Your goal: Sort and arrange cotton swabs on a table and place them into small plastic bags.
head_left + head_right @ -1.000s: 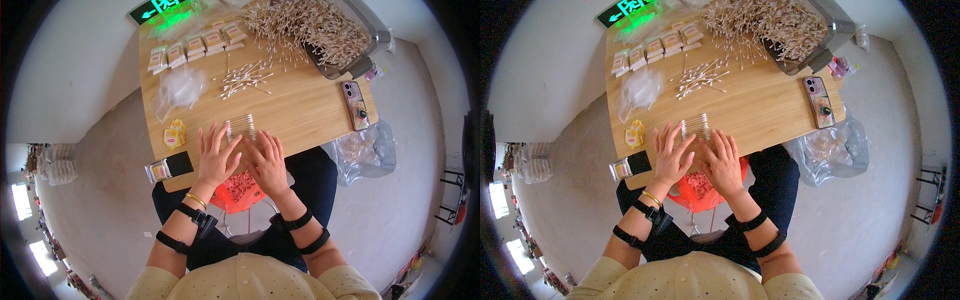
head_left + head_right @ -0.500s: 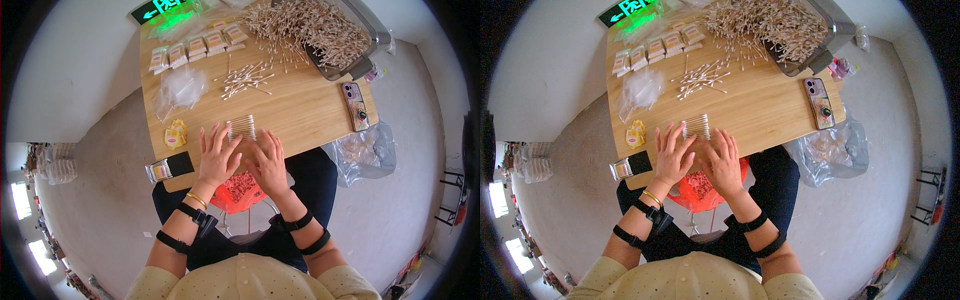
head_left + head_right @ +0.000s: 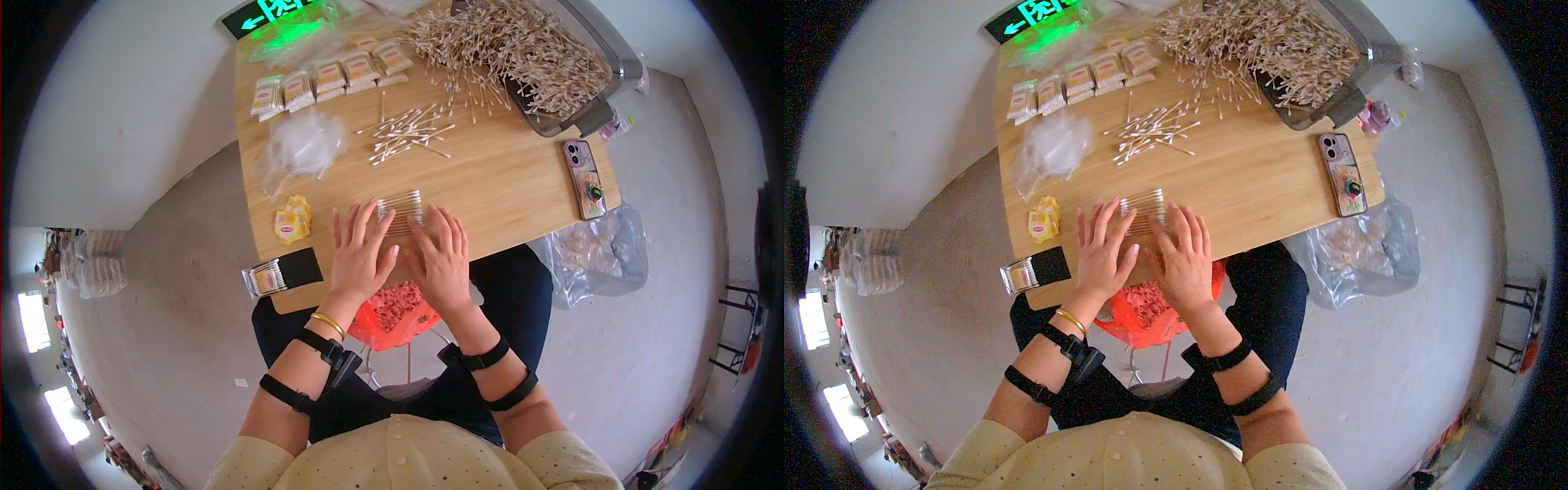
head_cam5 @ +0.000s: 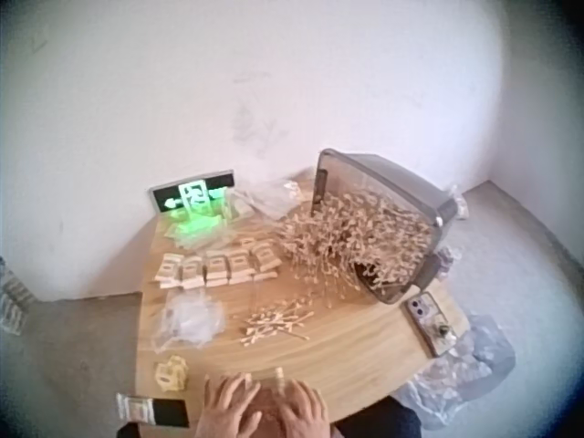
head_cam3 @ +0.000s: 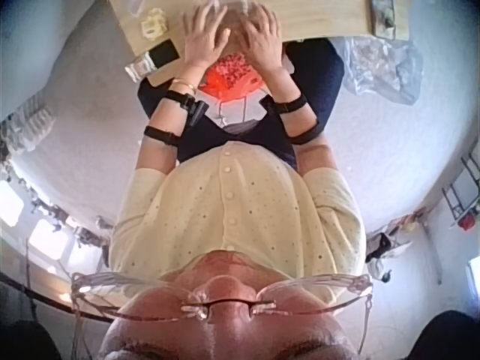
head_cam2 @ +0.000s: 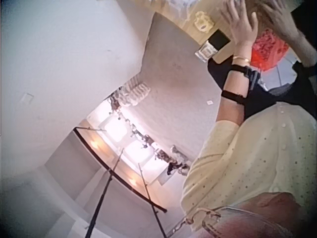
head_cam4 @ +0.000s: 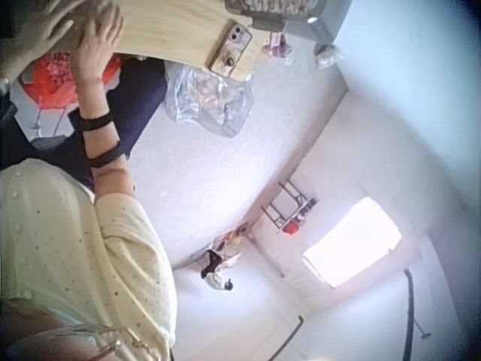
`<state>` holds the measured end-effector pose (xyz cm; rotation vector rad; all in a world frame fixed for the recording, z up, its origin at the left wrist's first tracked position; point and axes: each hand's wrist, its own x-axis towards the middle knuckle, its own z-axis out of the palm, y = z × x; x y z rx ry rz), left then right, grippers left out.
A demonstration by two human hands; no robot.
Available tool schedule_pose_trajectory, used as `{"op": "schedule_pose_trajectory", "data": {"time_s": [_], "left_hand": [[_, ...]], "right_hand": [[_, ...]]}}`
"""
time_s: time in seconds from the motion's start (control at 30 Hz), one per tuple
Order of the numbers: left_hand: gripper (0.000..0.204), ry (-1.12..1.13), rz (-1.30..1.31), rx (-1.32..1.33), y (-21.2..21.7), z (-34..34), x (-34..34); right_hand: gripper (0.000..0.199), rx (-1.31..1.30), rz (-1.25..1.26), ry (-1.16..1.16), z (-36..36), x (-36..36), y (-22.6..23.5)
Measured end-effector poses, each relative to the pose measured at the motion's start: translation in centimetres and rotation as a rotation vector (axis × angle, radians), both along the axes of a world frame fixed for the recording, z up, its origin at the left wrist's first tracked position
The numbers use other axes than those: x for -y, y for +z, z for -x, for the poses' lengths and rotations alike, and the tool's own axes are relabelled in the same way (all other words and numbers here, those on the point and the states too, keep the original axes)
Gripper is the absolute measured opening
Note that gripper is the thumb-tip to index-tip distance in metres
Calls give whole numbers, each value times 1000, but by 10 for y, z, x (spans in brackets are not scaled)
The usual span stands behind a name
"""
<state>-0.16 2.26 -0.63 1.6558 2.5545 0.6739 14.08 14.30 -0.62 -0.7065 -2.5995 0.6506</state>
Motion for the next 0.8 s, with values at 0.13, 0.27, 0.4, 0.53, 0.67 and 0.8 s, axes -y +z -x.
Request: {"op": "schedule_pose_trajectory", "data": {"time_s": [0.13, 0.27, 0.4, 0.53, 0.67, 0.8], "left_hand": [[55, 4, 52, -17, 2, 0, -2], [54, 14, 60, -26, 2, 0, -2], [53, 14, 68, -25, 2, 0, -2], [51, 7, 49, -11, 2, 1, -1], [52, 6, 53, -12, 1, 1, -2], [52, 3, 48, -23, 0, 1, -2]], "right_hand": [[56, 23, -17, -6, 0, 0, -1], [57, 8, 0, 0, 1, 1, 0], [56, -47, 21, -40, 3, -3, -4], [56, -47, -7, -23, 10, -11, -3], [56, -25, -38, -15, 16, -14, -5], [55, -3, -57, -10, 16, -14, -6]]}}
